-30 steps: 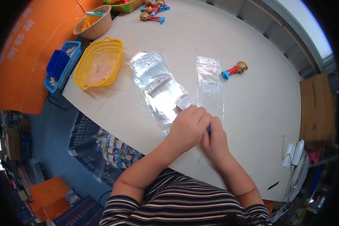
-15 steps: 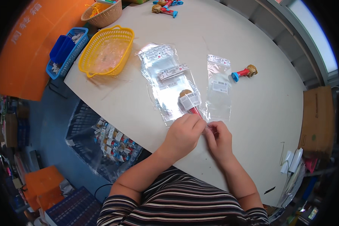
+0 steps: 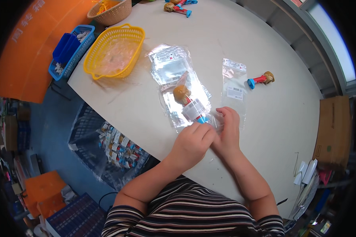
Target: Packaging small toy figurines into plastic bags and preparing them for shipment.
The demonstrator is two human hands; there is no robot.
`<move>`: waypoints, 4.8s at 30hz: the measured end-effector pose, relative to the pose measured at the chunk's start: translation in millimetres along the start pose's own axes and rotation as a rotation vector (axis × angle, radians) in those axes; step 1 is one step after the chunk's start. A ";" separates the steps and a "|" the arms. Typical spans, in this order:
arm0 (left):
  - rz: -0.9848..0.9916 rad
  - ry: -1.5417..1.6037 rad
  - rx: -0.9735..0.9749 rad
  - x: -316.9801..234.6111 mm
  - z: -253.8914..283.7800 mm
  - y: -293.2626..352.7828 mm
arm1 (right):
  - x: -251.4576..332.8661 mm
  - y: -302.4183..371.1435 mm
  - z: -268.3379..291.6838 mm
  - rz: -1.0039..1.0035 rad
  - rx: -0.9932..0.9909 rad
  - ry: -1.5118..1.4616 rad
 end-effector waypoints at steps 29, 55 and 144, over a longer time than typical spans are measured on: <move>0.211 -0.073 -0.193 5.1 4.7 27.7 | -12.8 31.5 -14.4 -0.852 0.543 -0.896; 0.048 0.050 -0.144 8.1 -5.6 44.3 | -17.0 49.3 -27.3 -1.065 0.406 -1.016; -0.168 -0.175 -0.136 79.7 87.7 -4.5 | -33.4 41.9 -26.5 -0.971 0.444 -1.009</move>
Point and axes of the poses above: each hand's wrist, its own y-axis away from the middle knuckle, its own z-axis out of the back of the hand, x = y × z, the point moved 6 cm from there along -y, towards the middle knuckle, and after that the axes turned 4 degrees about -y, right-handed, at the moved point
